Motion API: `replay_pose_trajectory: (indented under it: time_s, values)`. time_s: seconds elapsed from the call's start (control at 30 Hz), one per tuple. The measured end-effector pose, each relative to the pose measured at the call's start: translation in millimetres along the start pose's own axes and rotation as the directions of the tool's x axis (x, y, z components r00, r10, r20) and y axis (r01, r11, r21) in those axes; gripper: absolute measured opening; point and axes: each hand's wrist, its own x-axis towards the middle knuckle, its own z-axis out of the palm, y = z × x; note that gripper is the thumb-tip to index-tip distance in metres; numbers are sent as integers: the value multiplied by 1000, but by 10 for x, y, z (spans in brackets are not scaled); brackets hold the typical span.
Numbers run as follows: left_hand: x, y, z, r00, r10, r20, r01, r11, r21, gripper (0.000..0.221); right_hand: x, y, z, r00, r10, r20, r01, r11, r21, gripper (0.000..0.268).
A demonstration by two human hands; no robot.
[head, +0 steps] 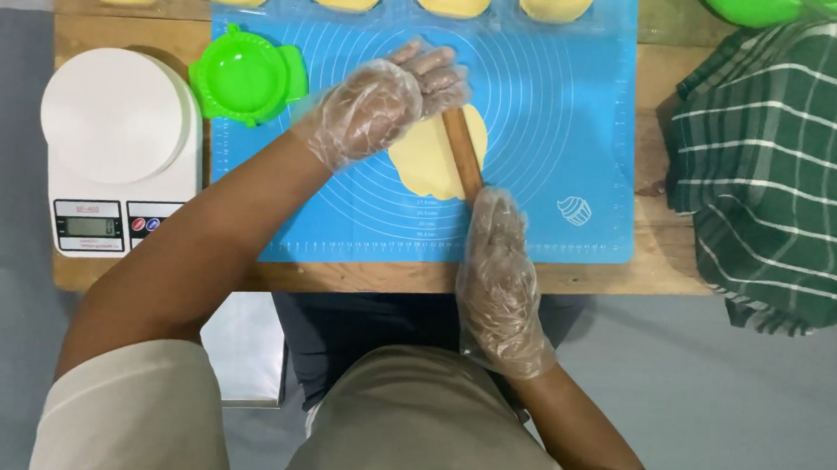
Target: Rolling out dough, adding filling, and using a plastic mold to shape and seal pastries.
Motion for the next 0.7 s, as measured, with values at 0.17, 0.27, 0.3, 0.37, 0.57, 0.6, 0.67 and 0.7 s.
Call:
replay_pose_trajectory:
  time_s: [0.17,0.27,0.3,0.37,0.57,0.6,0.67,0.7]
  values:
    - [-191,-211,0,929,353,111,-232,322,918,55,42,-11,14,1000,-11,-8,13,911,412,49]
    - [-189,-285,136,959,279,-43,-184,736,651,56,125,82,-30,998,-1,-65,49,665,745,56]
    - [-102,-469,114,960,275,-41,-182,734,654,56,108,115,-61,998,1,-68,50,668,743,56]
    - [79,-824,122,921,38,387,-389,124,913,20,114,167,-102,991,81,-108,54,492,869,60]
    - [1,-469,-71,792,566,228,-486,359,797,69,157,143,-183,999,40,-11,-25,797,604,48]
    - [-71,-452,-51,790,571,224,-486,360,796,69,120,128,-130,999,38,-7,-26,794,607,48]
    - [-175,-441,43,892,452,22,-315,584,748,57,71,121,-27,999,21,-30,10,625,780,60]
    - [-244,-405,24,893,450,23,-312,580,753,57,84,131,-21,999,28,-34,9,627,779,60]
